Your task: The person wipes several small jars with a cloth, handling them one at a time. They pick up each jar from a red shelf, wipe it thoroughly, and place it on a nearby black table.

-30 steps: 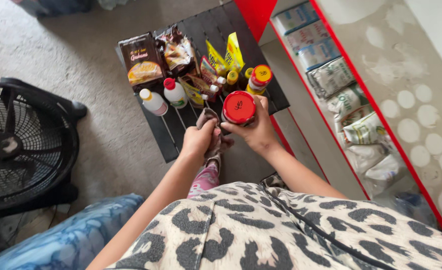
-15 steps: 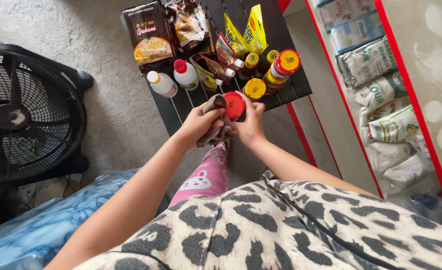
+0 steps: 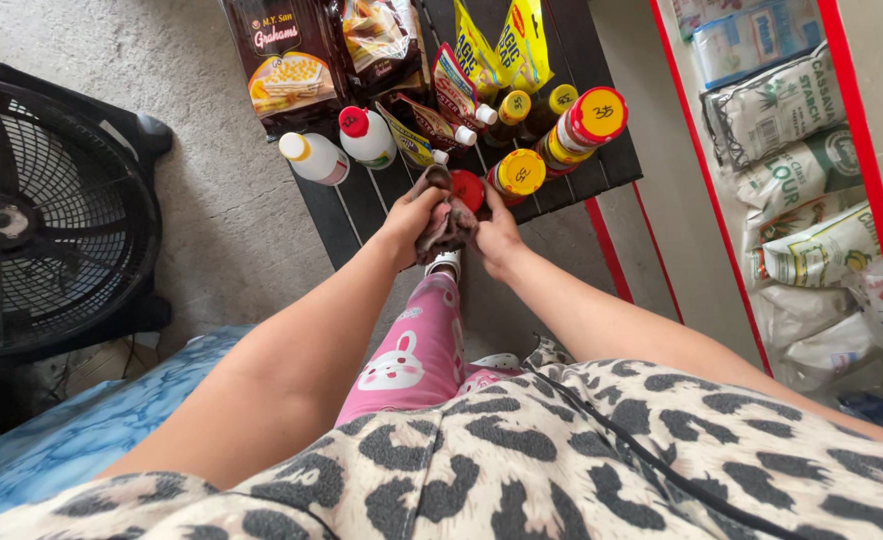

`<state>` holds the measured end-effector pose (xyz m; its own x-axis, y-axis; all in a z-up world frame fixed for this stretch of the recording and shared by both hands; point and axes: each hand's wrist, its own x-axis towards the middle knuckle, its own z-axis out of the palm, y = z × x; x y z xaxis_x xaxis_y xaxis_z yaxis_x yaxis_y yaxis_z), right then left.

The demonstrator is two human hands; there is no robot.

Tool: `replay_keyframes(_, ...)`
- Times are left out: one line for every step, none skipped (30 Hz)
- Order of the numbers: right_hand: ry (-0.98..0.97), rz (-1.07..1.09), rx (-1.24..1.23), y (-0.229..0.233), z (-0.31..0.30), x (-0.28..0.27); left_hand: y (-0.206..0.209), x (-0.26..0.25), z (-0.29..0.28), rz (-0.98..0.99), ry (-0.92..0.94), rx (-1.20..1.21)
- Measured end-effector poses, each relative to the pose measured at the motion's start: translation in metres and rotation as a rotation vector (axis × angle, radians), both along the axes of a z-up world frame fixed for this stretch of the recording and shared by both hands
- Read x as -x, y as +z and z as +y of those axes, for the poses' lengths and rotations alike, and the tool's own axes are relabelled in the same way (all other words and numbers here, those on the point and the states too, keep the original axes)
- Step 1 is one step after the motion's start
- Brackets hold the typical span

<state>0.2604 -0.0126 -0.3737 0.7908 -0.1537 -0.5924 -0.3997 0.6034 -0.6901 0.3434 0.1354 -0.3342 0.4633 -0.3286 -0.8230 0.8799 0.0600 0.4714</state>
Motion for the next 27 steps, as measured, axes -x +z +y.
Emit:
replay_keyframes(-0.006,0.037,-0.028,0.001,0.000,-0.003,-0.003,-0.002,-0.002,0.005,0.013,0.000)
replay_keyframes(0.028,0.096,-0.009,0.004,0.000,-0.005,-0.007,-0.004,-0.004,0.010,0.025,0.001)
replay_keyframes(0.061,0.153,0.011,0.008,-0.002,-0.007,-0.009,-0.004,-0.006,0.013,0.038,0.002)
replay_keyframes(0.095,0.210,0.031,0.010,-0.004,-0.008,-0.012,-0.003,-0.007,-0.005,0.042,0.006)
replay_keyframes(0.102,0.192,0.032,0.011,-0.005,-0.010,-0.015,-0.002,-0.009,-0.023,0.046,0.009)
replay_keyframes(0.110,0.174,0.033,0.011,-0.006,-0.011,-0.017,-0.001,-0.010,-0.042,0.050,0.012)
replay_keyframes(0.117,0.155,0.033,0.009,-0.006,-0.011,-0.018,0.000,-0.009,-0.052,0.061,0.008)
replay_keyframes(0.132,0.191,0.058,0.006,-0.008,-0.011,-0.018,0.001,-0.007,-0.062,0.073,0.005)
replay_keyframes(0.147,0.226,0.083,0.003,-0.010,-0.011,-0.016,0.001,-0.006,-0.074,0.084,0.001)
replay_keyframes(0.162,0.260,0.109,0.000,-0.011,-0.011,-0.011,0.001,-0.005,-0.061,0.120,0.007)
replay_keyframes(0.149,0.241,0.078,-0.001,-0.012,-0.009,-0.004,0.003,-0.003,-0.050,0.156,0.013)
replay_keyframes(0.136,0.221,0.046,0.000,-0.013,-0.006,0.005,0.005,0.000,-0.038,0.192,0.019)
replay_keyframes(0.121,0.202,0.014,0.004,-0.015,-0.003,0.015,0.007,0.004,0.011,0.210,0.046)
replay_keyframes(0.110,0.228,-0.002,0.013,-0.017,-0.001,0.026,0.010,0.009,0.060,0.228,0.073)
replay_keyframes(0.098,0.254,-0.017,0.027,-0.019,0.003,0.038,0.014,0.013,0.108,0.243,0.102)
replay_keyframes(0.085,0.279,-0.032,0.046,-0.021,0.007,0.048,0.018,0.015,0.136,0.238,0.158)
replay_keyframes(0.086,0.277,-0.035,0.067,-0.022,0.010,0.058,0.023,0.017,0.163,0.231,0.215)
replay_keyframes(0.087,0.275,-0.038,0.090,-0.024,0.015,0.067,0.029,0.018,0.192,0.223,0.271)
replay_keyframes(0.086,0.272,-0.041,0.112,-0.025,0.019,0.075,0.035,0.017,0.202,0.221,0.307)
replay_keyframes(0.129,0.276,0.011,0.133,-0.027,0.024,0.084,0.042,0.016,0.213,0.218,0.343)
replay_keyframes(0.168,0.281,0.064,0.151,-0.029,0.029,0.093,0.047,0.014,0.225,0.212,0.381)
replay_keyframes(0.206,0.286,0.118,0.166,-0.030,0.036,0.103,0.052,0.010,0.232,0.199,0.393)
replay_keyframes(0.186,0.261,0.147,0.176,-0.031,0.042,0.113,0.057,0.003,0.240,0.182,0.407)
replay_keyframes(0.166,0.236,0.176,0.184,-0.034,0.050,0.123,0.063,-0.004,0.248,0.165,0.421)
replay_keyframes(0.143,0.210,0.206,0.190,-0.037,0.058,0.136,0.067,-0.011,0.245,0.146,0.452)
replay_keyframes(0.079,0.140,0.228,0.195,-0.041,0.066,0.149,0.071,-0.019,0.243,0.127,0.483)
replay_keyframes(0.014,0.072,0.250,0.199,-0.044,0.076,0.162,0.076,-0.028,0.243,0.106,0.514)
